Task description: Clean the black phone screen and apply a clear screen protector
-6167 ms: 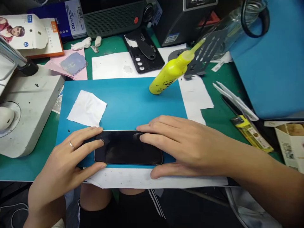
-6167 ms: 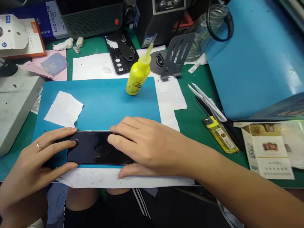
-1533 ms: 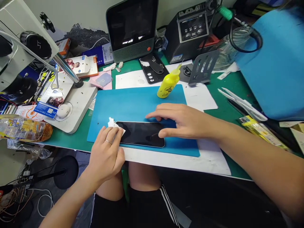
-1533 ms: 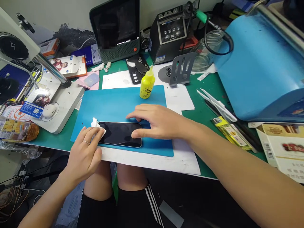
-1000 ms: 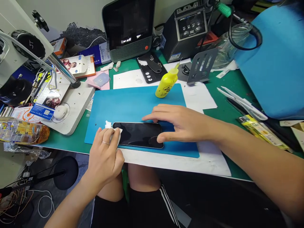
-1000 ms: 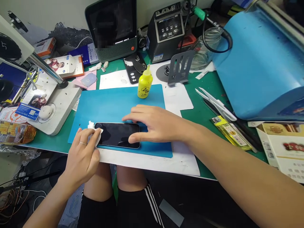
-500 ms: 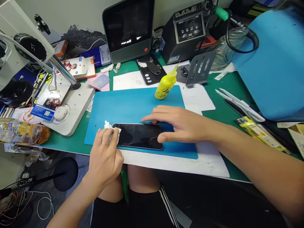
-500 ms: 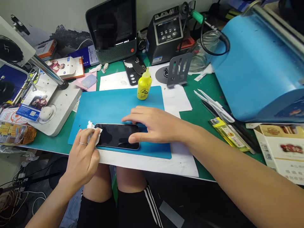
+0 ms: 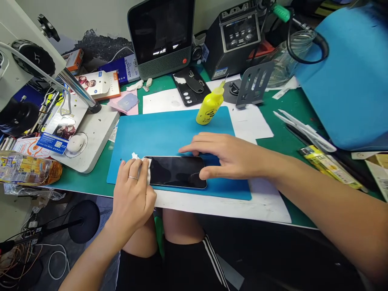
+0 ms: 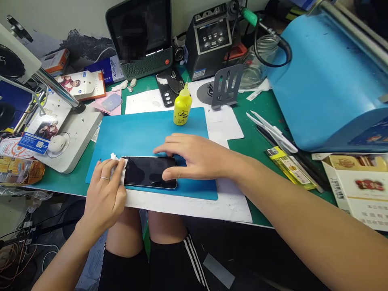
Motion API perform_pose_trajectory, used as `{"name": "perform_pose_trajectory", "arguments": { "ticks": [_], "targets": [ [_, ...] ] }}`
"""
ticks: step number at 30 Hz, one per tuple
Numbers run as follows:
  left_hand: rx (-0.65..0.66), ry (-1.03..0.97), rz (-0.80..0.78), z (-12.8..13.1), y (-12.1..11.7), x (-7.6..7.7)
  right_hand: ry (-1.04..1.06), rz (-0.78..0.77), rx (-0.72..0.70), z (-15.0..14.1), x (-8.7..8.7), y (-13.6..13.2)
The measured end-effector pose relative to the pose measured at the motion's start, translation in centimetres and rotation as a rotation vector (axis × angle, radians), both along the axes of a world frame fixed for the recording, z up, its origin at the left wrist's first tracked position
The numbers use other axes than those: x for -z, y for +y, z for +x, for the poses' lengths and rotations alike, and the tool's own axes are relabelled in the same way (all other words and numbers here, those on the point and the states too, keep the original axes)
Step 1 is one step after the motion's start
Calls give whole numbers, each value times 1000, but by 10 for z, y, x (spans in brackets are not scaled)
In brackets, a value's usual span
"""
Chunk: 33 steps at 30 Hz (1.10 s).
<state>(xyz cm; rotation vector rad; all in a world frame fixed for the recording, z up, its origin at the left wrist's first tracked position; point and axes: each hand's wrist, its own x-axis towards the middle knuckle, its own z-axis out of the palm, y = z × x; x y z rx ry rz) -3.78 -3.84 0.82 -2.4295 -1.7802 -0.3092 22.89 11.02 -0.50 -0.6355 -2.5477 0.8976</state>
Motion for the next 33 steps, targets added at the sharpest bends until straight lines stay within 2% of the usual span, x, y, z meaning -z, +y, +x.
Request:
{"name": "perform_pose_trajectory", "arguments": {
  "ticks": [16, 21, 26, 33],
  "targets": [
    [-32, 1, -12, -1, 8, -2, 22, -3, -16, 0, 1, 2],
    [12, 24, 16, -3, 8, -3, 1, 16, -5, -2, -3, 0],
    [45, 30, 77, -4, 13, 2, -27, 3, -30, -3, -7, 2],
    [37, -1, 68, 0, 14, 8, -19, -25, -26, -4, -8, 4]
  ]
}}
